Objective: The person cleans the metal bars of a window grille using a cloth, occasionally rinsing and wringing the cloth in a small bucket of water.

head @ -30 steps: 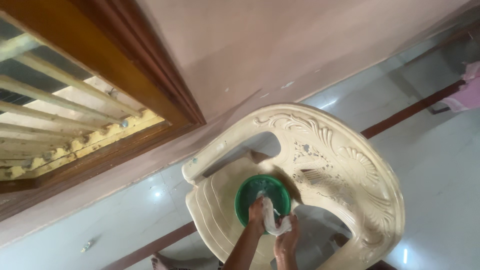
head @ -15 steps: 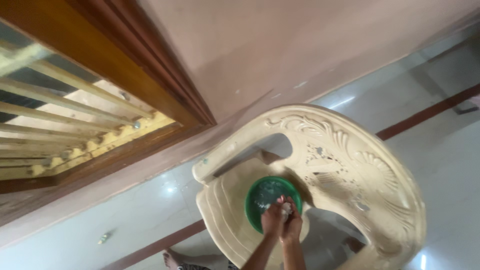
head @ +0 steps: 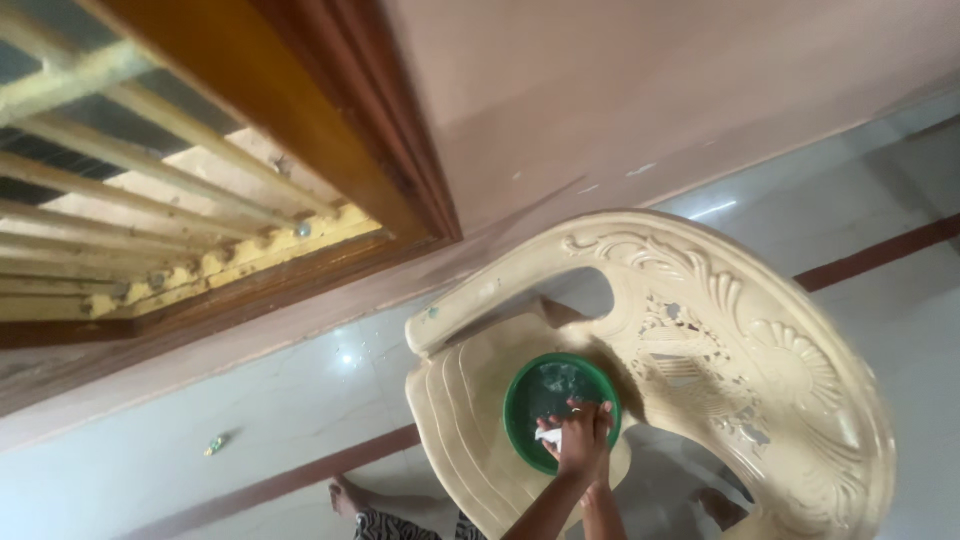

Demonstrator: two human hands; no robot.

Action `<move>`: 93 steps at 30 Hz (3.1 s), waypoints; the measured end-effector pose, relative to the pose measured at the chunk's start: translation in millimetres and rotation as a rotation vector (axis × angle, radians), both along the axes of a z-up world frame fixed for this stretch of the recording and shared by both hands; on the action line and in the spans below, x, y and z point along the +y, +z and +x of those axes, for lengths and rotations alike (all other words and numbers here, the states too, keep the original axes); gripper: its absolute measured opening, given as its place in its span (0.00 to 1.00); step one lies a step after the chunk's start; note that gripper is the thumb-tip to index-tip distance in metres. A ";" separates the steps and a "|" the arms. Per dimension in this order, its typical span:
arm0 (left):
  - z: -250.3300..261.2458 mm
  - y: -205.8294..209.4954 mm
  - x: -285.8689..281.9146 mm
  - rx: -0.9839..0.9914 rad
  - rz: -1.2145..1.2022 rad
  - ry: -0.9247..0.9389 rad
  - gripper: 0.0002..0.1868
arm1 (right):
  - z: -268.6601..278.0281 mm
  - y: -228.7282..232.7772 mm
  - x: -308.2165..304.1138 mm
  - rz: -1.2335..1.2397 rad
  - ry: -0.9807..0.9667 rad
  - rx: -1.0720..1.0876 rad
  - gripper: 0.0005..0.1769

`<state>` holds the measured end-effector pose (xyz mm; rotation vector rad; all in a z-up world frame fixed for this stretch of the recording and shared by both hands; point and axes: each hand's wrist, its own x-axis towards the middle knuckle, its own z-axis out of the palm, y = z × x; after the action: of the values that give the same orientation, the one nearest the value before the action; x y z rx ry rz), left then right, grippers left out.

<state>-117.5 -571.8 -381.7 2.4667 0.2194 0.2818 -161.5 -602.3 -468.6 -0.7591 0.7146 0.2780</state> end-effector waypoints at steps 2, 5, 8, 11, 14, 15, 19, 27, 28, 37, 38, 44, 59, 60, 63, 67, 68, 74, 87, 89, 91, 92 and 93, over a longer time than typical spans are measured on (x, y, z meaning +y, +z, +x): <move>-3.3 -1.3 -9.7 -0.301 0.543 0.215 0.20 | -3.6 -1.0 -1.5 0.022 -0.105 0.290 0.38; 0.5 -11.0 -0.8 0.325 -0.270 -0.043 0.19 | -14.3 -4.4 -7.4 0.103 -0.144 0.010 0.28; 3.1 -9.8 6.7 0.456 -0.614 -0.261 0.25 | -15.1 -7.3 -17.4 0.214 -0.155 -0.043 0.29; -5.6 0.5 8.1 0.504 -0.495 -0.298 0.28 | -12.1 -8.1 -25.1 0.356 -0.129 -0.112 0.32; -6.4 8.7 8.5 0.148 -0.253 -0.287 0.17 | -4.0 -11.2 -27.8 0.570 -0.042 -0.239 0.37; -3.1 10.6 7.4 0.156 -0.267 -0.308 0.17 | -1.5 -12.5 -26.6 0.652 -0.011 -0.284 0.38; 7.0 15.5 -0.2 0.012 -0.119 -0.208 0.17 | 7.6 -17.6 -25.0 0.313 -0.138 -0.069 0.38; 9.7 16.4 -3.8 0.188 -0.218 -0.176 0.22 | 6.3 -18.7 -28.9 0.574 -0.118 -0.338 0.32; 8.5 16.0 -3.9 0.157 -0.162 -0.136 0.24 | 4.4 -18.6 -30.0 0.546 -0.118 -0.306 0.31; 10.6 7.5 1.5 0.083 -0.483 -0.121 0.24 | 4.1 -17.8 -28.8 0.384 -0.111 -0.180 0.25; 10.3 8.7 2.1 0.083 -0.483 -0.120 0.24 | 3.5 -17.9 -28.0 0.363 -0.117 -0.164 0.25; 8.7 22.8 21.2 0.268 -0.527 0.078 0.16 | 1.7 -16.2 -25.3 0.077 -0.136 -0.003 0.21; 8.2 -21.8 30.0 0.533 -1.189 0.403 0.10 | 3.3 10.0 6.8 -0.144 -0.258 0.180 0.22; 9.5 -21.9 28.1 0.565 -1.230 0.401 0.10 | 5.1 8.8 6.0 -0.141 -0.238 0.201 0.23; 11.1 -34.3 23.0 0.587 -1.355 0.416 0.13 | 11.9 23.7 6.5 -0.071 -0.197 0.185 0.29; -8.1 -25.3 -6.2 -0.049 0.032 0.200 0.08 | 12.2 55.6 8.2 -0.021 -0.211 0.272 0.27; -5.1 -17.6 -2.4 -0.052 0.033 0.200 0.08 | 12.2 54.3 6.0 -0.020 -0.211 0.270 0.27; 13.1 20.6 18.1 0.542 -0.844 0.190 0.25 | -12.7 7.2 -13.7 0.045 -0.093 -0.037 0.28; 32.1 -13.3 21.1 0.495 -0.816 0.163 0.29 | 6.5 -29.1 -8.4 -1.833 0.525 -0.047 0.21; 33.8 -15.3 21.7 0.505 -0.799 0.185 0.27 | 4.5 -28.5 -9.8 -1.713 0.559 0.130 0.20; 32.8 -14.2 23.9 0.470 -0.793 0.180 0.27 | 6.2 -25.5 -6.6 -1.876 0.604 0.070 0.20; 30.3 -11.8 24.5 0.470 -0.794 0.179 0.27 | 3.9 -21.7 -4.9 -1.877 0.604 0.070 0.20; 26.3 -8.5 25.9 0.473 -0.771 0.165 0.24 | -0.7 -15.8 -1.6 -1.853 0.591 0.048 0.19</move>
<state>-91.2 -545.9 -390.3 1.7100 0.6061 -0.2860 -162.2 -603.9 -484.4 -2.7496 0.6363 0.0847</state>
